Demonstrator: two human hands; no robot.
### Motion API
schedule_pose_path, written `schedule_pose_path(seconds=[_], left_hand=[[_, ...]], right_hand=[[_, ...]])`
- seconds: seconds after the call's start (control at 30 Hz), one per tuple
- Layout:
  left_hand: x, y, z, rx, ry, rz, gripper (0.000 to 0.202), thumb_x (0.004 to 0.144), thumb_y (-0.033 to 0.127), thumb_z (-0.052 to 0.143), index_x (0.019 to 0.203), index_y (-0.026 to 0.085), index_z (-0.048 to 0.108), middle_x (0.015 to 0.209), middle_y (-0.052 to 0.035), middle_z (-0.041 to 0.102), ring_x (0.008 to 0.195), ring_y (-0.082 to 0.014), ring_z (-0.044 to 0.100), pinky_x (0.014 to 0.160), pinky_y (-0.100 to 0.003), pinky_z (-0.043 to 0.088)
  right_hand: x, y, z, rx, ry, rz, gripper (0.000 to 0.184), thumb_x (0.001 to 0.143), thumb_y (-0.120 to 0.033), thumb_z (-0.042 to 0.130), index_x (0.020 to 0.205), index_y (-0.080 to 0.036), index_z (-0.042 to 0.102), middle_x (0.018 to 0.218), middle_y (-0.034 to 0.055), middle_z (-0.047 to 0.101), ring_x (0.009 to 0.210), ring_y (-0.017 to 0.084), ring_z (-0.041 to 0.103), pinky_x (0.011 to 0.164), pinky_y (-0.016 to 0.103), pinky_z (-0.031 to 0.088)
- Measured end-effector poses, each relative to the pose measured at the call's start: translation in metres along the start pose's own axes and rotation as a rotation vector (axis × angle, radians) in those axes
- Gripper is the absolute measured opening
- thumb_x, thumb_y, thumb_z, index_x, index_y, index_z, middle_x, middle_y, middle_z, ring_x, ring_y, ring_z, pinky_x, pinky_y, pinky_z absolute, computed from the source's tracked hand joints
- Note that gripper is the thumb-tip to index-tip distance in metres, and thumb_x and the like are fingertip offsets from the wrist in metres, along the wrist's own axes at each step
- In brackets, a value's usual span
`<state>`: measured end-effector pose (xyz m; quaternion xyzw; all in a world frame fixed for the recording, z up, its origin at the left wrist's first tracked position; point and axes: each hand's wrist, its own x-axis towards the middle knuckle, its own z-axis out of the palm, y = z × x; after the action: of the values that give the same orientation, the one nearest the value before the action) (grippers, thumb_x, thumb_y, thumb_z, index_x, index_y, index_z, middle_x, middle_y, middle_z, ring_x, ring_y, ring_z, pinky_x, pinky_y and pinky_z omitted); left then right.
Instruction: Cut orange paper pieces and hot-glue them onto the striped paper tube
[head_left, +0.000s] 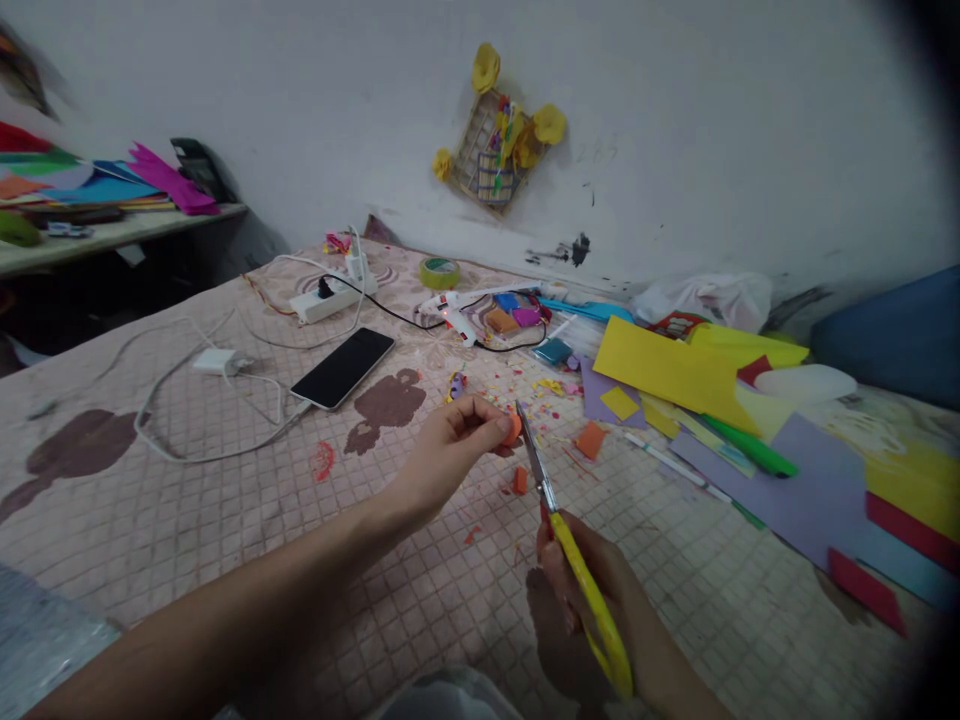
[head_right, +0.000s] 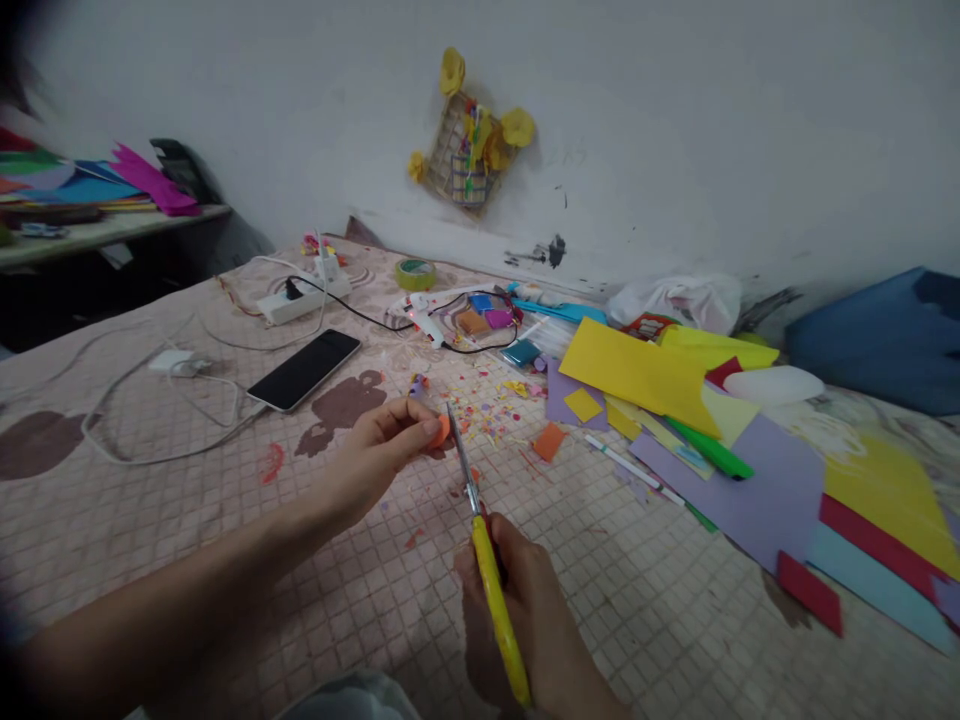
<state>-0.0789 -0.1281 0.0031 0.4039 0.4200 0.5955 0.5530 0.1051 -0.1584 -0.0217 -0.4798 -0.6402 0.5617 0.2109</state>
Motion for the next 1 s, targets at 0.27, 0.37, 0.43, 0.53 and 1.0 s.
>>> schedule_pose_path(seconds=[0.27,0.37,0.43,0.53,1.0], left_hand=[[-0.003,-0.002,0.003,0.095,-0.146,-0.121,0.02,0.076,0.03,0.064,0.071,0.013,0.055,0.067,-0.0014,0.062,0.06,-0.0099,0.057,0.061,-0.024,0.045],[-0.006,-0.01,0.006,0.144,-0.245,-0.168,0.024,0.076,0.034,0.063,0.071,0.013,0.054,0.068,-0.0025,0.061,0.057,-0.0091,0.053,0.057,-0.023,0.043],[-0.008,-0.015,0.007,0.203,-0.28,-0.162,0.025,0.077,0.035,0.062,0.072,0.013,0.053,0.067,-0.0015,0.058,0.055,-0.0081,0.05,0.055,-0.022,0.04],[-0.01,-0.021,0.008,0.352,-0.329,-0.104,0.021,0.08,0.033,0.058,0.074,0.013,0.055,0.068,-0.0016,0.057,0.059,-0.009,0.049,0.055,-0.021,0.038],[-0.012,-0.021,0.01,0.326,-0.365,-0.108,0.019,0.082,0.033,0.056,0.088,0.015,0.053,0.076,-0.0029,0.06,0.066,-0.0116,0.056,0.061,-0.024,0.043]], right_hand=[[0.009,0.001,-0.012,0.266,0.036,-0.031,0.049,0.078,-0.067,0.043,0.073,-0.018,0.047,0.046,-0.0075,0.04,0.034,0.006,0.034,0.035,0.019,0.032],[0.013,0.002,-0.018,0.218,0.114,-0.064,0.038,0.078,-0.055,0.055,0.075,-0.018,0.049,0.054,-0.0054,0.047,0.04,0.006,0.041,0.039,0.019,0.036],[0.014,0.003,-0.021,0.182,0.159,-0.072,0.031,0.077,-0.047,0.061,0.079,-0.018,0.049,0.055,-0.0058,0.048,0.044,0.008,0.044,0.041,0.02,0.037],[0.015,0.005,-0.023,0.197,0.196,-0.07,0.026,0.076,-0.039,0.063,0.083,-0.019,0.048,0.056,-0.0072,0.046,0.045,0.008,0.045,0.043,0.02,0.039],[0.015,-0.004,-0.024,0.043,0.219,-0.086,0.017,0.07,-0.03,0.062,0.074,-0.019,0.05,0.059,-0.0055,0.049,0.047,0.009,0.045,0.044,0.022,0.039]])
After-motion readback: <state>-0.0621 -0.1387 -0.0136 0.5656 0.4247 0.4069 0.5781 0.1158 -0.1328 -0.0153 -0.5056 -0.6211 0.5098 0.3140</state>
